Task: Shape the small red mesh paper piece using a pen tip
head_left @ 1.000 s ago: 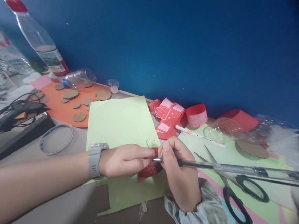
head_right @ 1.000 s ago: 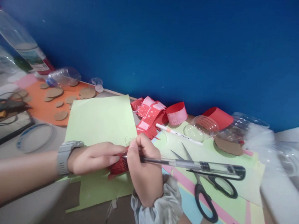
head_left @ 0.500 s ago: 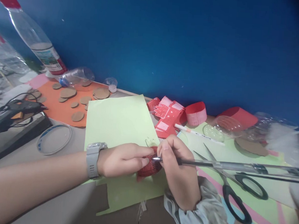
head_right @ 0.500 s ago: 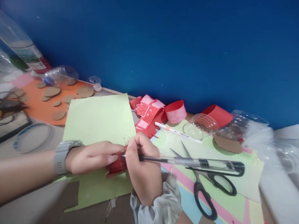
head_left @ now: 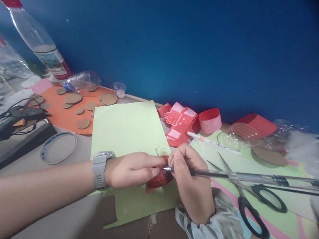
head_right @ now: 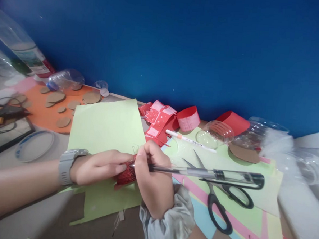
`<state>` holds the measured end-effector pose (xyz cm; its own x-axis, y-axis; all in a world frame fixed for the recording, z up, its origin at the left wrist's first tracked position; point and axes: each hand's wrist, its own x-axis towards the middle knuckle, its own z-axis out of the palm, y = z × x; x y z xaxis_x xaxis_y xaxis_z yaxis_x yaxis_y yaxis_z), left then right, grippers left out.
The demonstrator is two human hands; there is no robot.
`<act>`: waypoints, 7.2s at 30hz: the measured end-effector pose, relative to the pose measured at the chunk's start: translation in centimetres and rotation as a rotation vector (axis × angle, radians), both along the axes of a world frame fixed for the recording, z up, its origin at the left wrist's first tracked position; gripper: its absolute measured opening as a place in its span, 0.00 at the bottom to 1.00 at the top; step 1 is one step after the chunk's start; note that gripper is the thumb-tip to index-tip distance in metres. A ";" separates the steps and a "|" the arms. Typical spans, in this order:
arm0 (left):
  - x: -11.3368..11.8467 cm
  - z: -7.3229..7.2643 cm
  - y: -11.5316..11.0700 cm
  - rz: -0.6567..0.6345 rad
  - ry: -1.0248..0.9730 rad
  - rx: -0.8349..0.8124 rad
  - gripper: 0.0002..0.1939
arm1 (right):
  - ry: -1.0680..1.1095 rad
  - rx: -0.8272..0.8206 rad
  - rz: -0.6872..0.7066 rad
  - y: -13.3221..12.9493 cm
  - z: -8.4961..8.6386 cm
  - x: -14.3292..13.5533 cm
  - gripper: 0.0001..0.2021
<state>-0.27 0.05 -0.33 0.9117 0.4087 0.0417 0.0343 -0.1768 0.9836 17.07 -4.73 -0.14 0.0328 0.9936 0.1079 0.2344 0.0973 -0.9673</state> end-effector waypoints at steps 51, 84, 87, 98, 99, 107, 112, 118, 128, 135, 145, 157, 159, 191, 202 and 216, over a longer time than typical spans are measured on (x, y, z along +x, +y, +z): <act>0.1 0.5 0.1 -0.009 0.109 0.075 0.10 | -0.040 0.012 -0.013 -0.2 -0.2 0.1 0.14; 0.1 0.3 0.1 -0.005 0.099 0.072 0.11 | -0.047 -0.008 -0.008 -0.1 -0.1 0.0 0.14; 0.0 0.2 0.1 -0.005 0.098 0.077 0.13 | -0.049 0.014 -0.013 -0.1 0.0 0.0 0.14; 0.0 0.1 -0.3 0.045 -0.021 -0.045 0.11 | 0.000 0.016 0.004 -0.2 0.0 0.0 0.14; 0.0 0.1 -0.2 0.040 -0.022 -0.042 0.12 | 0.002 0.013 0.004 -0.2 0.1 0.0 0.14; 0.1 0.0 -0.2 0.034 -0.012 -0.052 0.12 | -0.004 0.019 0.018 0.0 0.0 0.1 0.14; 0.1 0.1 -0.3 0.041 -0.015 -0.040 0.10 | -0.013 0.028 0.010 -0.1 -0.1 0.0 0.14; 0.1 0.0 -0.2 0.041 -0.012 -0.023 0.10 | -0.019 0.027 0.005 -0.1 -0.1 0.0 0.14; 0.0 -0.2 -0.3 0.044 0.010 -0.044 0.10 | -0.077 0.042 -0.004 -0.2 -0.3 0.1 0.14; 0.1 0.0 -0.4 0.047 0.006 -0.047 0.10 | -0.076 0.055 0.000 -0.1 -0.2 0.1 0.14; 0.1 0.0 -0.3 0.040 0.023 -0.015 0.09 | -0.046 0.061 0.004 0.0 -0.2 0.0 0.14; 0.1 0.1 -0.4 0.021 0.068 0.140 0.07 | -0.018 0.027 -0.041 -0.1 0.0 -0.2 0.15; 0.2 0.1 -0.4 0.019 0.067 0.145 0.07 | -0.024 0.027 -0.037 -0.2 0.0 -0.2 0.15; 0.1 0.0 -0.4 0.008 0.135 0.169 0.07 | -0.054 -0.009 -0.025 -0.3 0.0 -0.1 0.14; 0.1 0.1 -0.3 0.053 0.042 0.021 0.09 | 0.122 -0.017 -0.061 -0.6 0.0 -0.1 0.15; 0.2 -0.1 -0.2 0.044 -0.042 -0.143 0.08 | 0.009 0.038 -0.038 -0.5 0.1 -0.1 0.15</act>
<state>-0.04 -0.19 -0.45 0.8916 0.4525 0.0180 -0.0027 -0.0345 0.9994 16.93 -5.19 -0.07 0.0721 0.9868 0.1449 0.2301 0.1249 -0.9651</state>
